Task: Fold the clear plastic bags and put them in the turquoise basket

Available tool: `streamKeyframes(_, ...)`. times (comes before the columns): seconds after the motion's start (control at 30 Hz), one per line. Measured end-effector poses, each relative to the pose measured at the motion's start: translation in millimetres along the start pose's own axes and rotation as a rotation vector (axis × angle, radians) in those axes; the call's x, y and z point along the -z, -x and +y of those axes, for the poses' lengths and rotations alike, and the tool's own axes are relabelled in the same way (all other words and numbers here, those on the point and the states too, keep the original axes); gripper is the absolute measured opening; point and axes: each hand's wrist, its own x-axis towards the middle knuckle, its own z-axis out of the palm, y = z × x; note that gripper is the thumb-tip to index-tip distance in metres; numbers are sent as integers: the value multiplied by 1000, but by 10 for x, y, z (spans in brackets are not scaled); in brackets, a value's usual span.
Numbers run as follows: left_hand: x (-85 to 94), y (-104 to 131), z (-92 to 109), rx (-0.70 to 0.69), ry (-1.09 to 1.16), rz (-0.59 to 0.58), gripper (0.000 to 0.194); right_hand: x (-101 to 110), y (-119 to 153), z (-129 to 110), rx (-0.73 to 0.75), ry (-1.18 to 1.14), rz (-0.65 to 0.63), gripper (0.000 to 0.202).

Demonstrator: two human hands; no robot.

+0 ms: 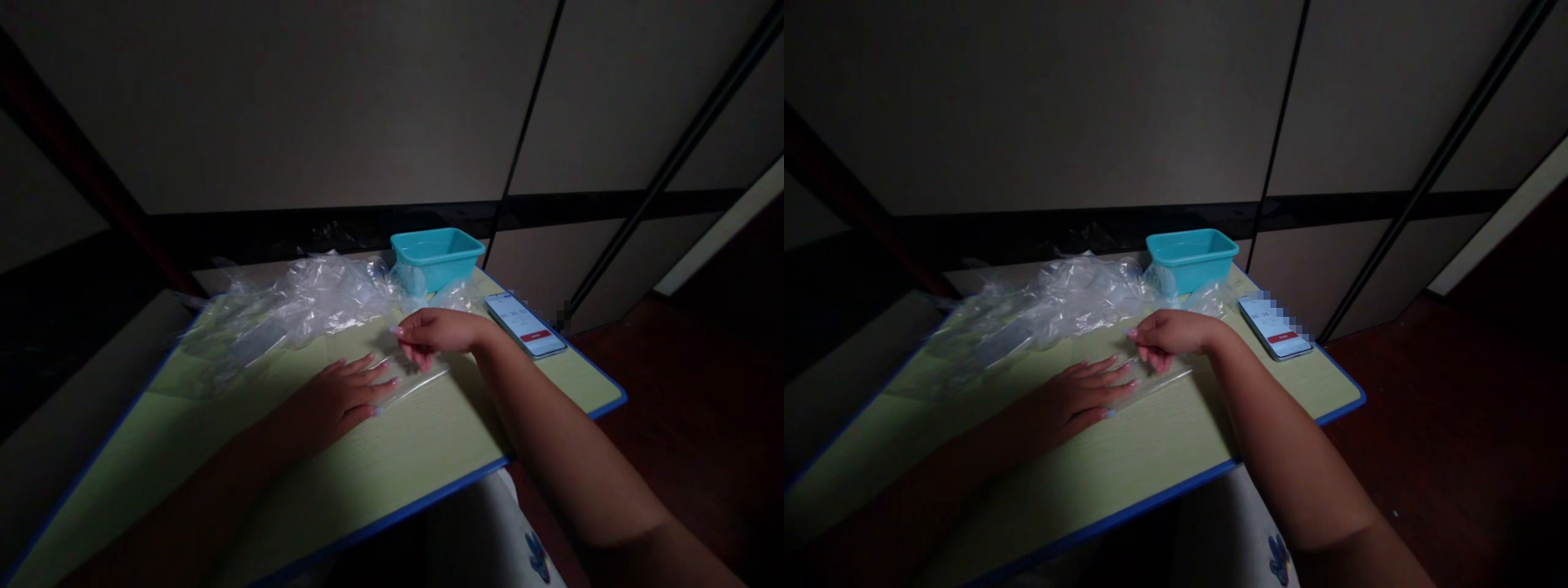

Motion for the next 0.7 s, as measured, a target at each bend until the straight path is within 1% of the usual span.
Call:
streamKeyframes(0.07, -18, 0, -17, -8, -8, 33, 48, -86, -36, 3, 55, -187, -162, 38)
streamKeyframes(0.13, -26, 2, -22, -5, -14, 63, 51, -156, -85, 28, 121, -315, -269, 38)
streamKeyframes(0.23, -18, 5, -10, 8, -25, 59, 49, -223, -147, 76, 183, -437, -368, 36)
streamKeyframes(0.3, -8, 3, 0, 17, -29, 42, 46, -245, -169, 96, 184, -475, -412, 35)
streamKeyframes(0.33, -4, 2, 4, 25, -31, 34, 46, -248, -175, 102, 163, -481, -427, 36)
streamKeyframes(0.4, 1, -3, 9, 51, -37, 12, 48, -236, -182, 108, 73, -460, -438, 38)
streamKeyframes(0.5, 3, -8, 11, 86, -48, -18, 52, -182, -187, 117, -112, -335, -409, 45)
streamKeyframes(0.57, 6, -7, 9, 85, -53, -19, 52, -131, -186, 128, -211, -235, -374, 50)
streamKeyframes(0.63, 7, -5, 6, 80, -57, -15, 51, -80, -180, 145, -269, -160, -353, 54)
streamKeyframes(0.7, 0, 0, 0, 77, -60, -21, 51, -35, -173, 166, -296, -116, -349, 57)
